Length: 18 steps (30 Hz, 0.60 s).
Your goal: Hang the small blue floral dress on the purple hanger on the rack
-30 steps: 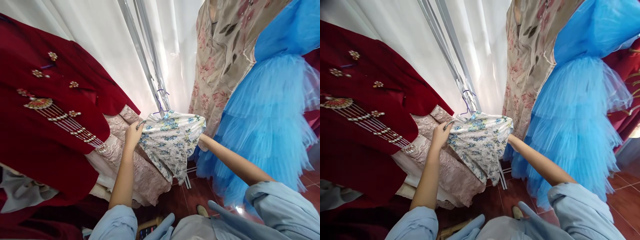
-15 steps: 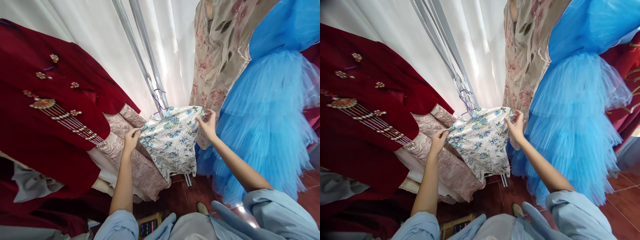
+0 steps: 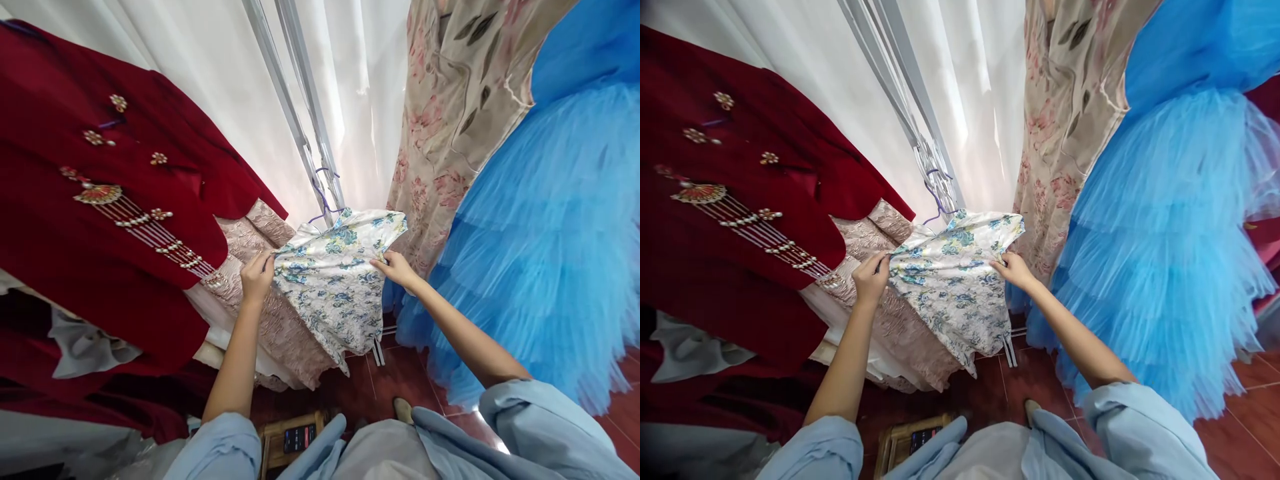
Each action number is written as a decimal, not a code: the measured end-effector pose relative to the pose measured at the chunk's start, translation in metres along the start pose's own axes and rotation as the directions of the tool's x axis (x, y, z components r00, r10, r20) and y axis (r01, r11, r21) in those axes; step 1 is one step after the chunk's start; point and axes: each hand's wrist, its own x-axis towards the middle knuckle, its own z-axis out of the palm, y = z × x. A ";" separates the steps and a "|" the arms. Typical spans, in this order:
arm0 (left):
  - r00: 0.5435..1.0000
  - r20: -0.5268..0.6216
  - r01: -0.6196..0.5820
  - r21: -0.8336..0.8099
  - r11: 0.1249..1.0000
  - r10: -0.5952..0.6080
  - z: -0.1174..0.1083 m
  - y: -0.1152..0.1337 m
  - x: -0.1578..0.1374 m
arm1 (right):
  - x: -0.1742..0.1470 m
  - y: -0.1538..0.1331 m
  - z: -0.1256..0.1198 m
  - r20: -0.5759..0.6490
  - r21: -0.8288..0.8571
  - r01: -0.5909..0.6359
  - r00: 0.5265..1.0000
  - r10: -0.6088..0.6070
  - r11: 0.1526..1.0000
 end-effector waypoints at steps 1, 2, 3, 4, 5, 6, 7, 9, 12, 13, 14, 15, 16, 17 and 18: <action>0.999 0.022 -0.027 0.005 1.000 0.027 -0.005 0.001 0.001 | -0.004 0.003 -0.006 0.036 0.020 0.044 0.998 -0.045 0.999; 0.998 0.048 -0.048 0.001 0.999 0.048 -0.010 0.002 0.003 | -0.008 0.007 -0.012 0.057 0.045 0.080 0.995 -0.083 0.996; 0.995 0.077 -0.063 -0.007 0.998 0.063 -0.013 0.003 0.004 | -0.013 0.010 -0.017 0.073 0.077 0.105 0.991 -0.111 0.991; 0.992 0.105 -0.068 -0.018 0.997 0.070 -0.015 0.005 0.006 | -0.018 0.013 -0.022 0.084 0.116 0.123 0.988 -0.133 0.986; 0.989 0.132 -0.060 -0.030 0.998 0.064 -0.015 0.007 0.008 | -0.021 0.016 -0.026 0.089 0.154 0.138 0.984 -0.153 0.978; 0.987 0.159 -0.034 -0.044 0.998 0.040 -0.014 0.009 0.009 | -0.023 0.018 -0.028 0.086 0.185 0.153 0.982 -0.171 0.971; 0.982 0.191 0.010 -0.061 0.998 0.001 -0.012 0.012 0.011 | -0.024 0.020 -0.030 0.077 0.199 0.167 0.980 -0.185 0.966; 0.952 0.292 0.130 -0.104 0.986 -0.095 -0.005 0.018 0.013 | -0.022 0.024 -0.030 0.048 0.169 0.184 0.980 -0.195 0.968; 0.892 0.414 0.253 -0.121 0.960 -0.183 0.009 0.030 0.014 | -0.016 0.034 -0.024 -0.001 0.050 0.178 0.984 -0.178 0.983; 0.894 0.404 0.254 -0.100 0.962 -0.194 0.014 0.035 0.014 | -0.015 0.038 -0.021 -0.033 0.023 0.165 0.986 -0.164 0.986; 0.910 0.366 0.234 -0.070 0.970 -0.193 0.019 0.041 0.014 | -0.015 0.041 -0.019 -0.087 0.011 0.146 0.986 -0.145 0.989; 0.934 0.309 0.198 -0.036 0.980 -0.178 0.024 0.047 0.014 | -0.015 0.044 -0.016 -0.160 0.017 0.126 0.980 -0.122 0.992; 0.956 0.250 0.158 -0.006 0.987 -0.151 0.029 0.052 0.015 | -0.016 0.046 -0.014 -0.239 0.041 0.111 0.966 -0.098 0.993; 0.973 0.194 0.122 0.016 0.992 -0.123 0.034 0.057 0.016 | -0.018 0.046 -0.012 -0.310 0.080 0.104 0.948 -0.074 0.991; 0.984 0.144 0.098 0.026 0.995 -0.101 0.038 0.061 0.018 | -0.019 0.046 -0.011 -0.363 0.128 0.107 0.930 -0.054 0.986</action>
